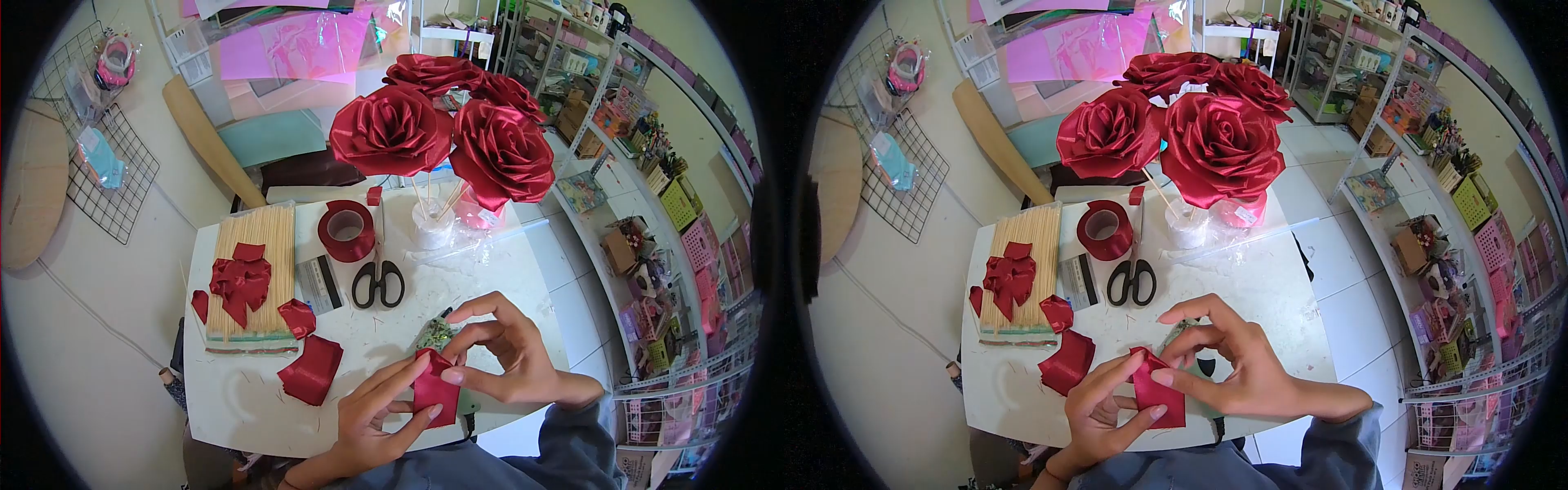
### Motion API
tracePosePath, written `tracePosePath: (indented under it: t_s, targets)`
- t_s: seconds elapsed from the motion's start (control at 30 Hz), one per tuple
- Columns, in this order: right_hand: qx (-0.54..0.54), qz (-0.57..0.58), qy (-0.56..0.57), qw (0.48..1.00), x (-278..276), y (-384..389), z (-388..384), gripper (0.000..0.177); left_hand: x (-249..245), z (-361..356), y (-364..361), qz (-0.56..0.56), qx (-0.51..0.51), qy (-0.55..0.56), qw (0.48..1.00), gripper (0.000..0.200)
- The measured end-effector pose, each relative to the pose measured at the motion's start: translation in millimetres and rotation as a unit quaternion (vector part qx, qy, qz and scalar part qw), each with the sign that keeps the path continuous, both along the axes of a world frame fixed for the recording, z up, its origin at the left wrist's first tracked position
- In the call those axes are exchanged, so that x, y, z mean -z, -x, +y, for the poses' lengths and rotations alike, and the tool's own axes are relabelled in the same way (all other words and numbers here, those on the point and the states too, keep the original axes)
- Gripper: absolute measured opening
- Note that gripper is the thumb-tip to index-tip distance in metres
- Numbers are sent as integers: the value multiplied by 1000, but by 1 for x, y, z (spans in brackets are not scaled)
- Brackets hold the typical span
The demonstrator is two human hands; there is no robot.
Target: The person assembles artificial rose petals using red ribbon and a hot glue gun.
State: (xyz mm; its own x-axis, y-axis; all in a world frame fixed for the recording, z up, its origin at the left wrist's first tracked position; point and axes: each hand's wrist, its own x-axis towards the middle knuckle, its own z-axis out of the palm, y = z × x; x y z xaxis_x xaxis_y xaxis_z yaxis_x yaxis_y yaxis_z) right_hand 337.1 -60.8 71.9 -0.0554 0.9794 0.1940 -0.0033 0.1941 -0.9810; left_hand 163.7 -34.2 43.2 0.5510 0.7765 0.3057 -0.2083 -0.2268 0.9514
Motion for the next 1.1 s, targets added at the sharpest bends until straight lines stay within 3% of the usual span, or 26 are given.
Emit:
tracePosePath:
  t_s: [0.63, 0.77, 0.83, 0.9, 0.97, 1.0, 1.03, 1.1]
  targets:
    - [-41, 8, 15, 999, 3, -5, 0, 45, -1, -2, 1, 35, 4, -10, 999, 50]
    - [-46, -3, 35, 998, 1, -6, 1, 45, 0, 0, 3, 1, 26, 21, 999, 52]
    - [-55, 126, 83, 987, -9, -6, 0, 49, 0, 1, 4, -23, 32, 47, 998, 54]
    - [-66, 168, 93, 979, -10, -10, -1, 47, 1, 5, 7, -105, 9, 107, 989, 60]
    - [-118, 25, -54, 991, -1, -13, 0, 44, -2, 10, 9, -123, 4, 126, 984, 63]
    - [-109, -34, -22, 993, -6, -11, -1, 30, -2, 11, 9, -149, -2, 133, 980, 62]
    - [-112, -34, -24, 993, -5, -10, 0, 30, -2, 12, 9, -175, -7, 140, 975, 62]
    - [-142, -106, -109, 978, -1, -8, 3, 21, -1, 11, 8, -164, -8, 137, 977, 60]
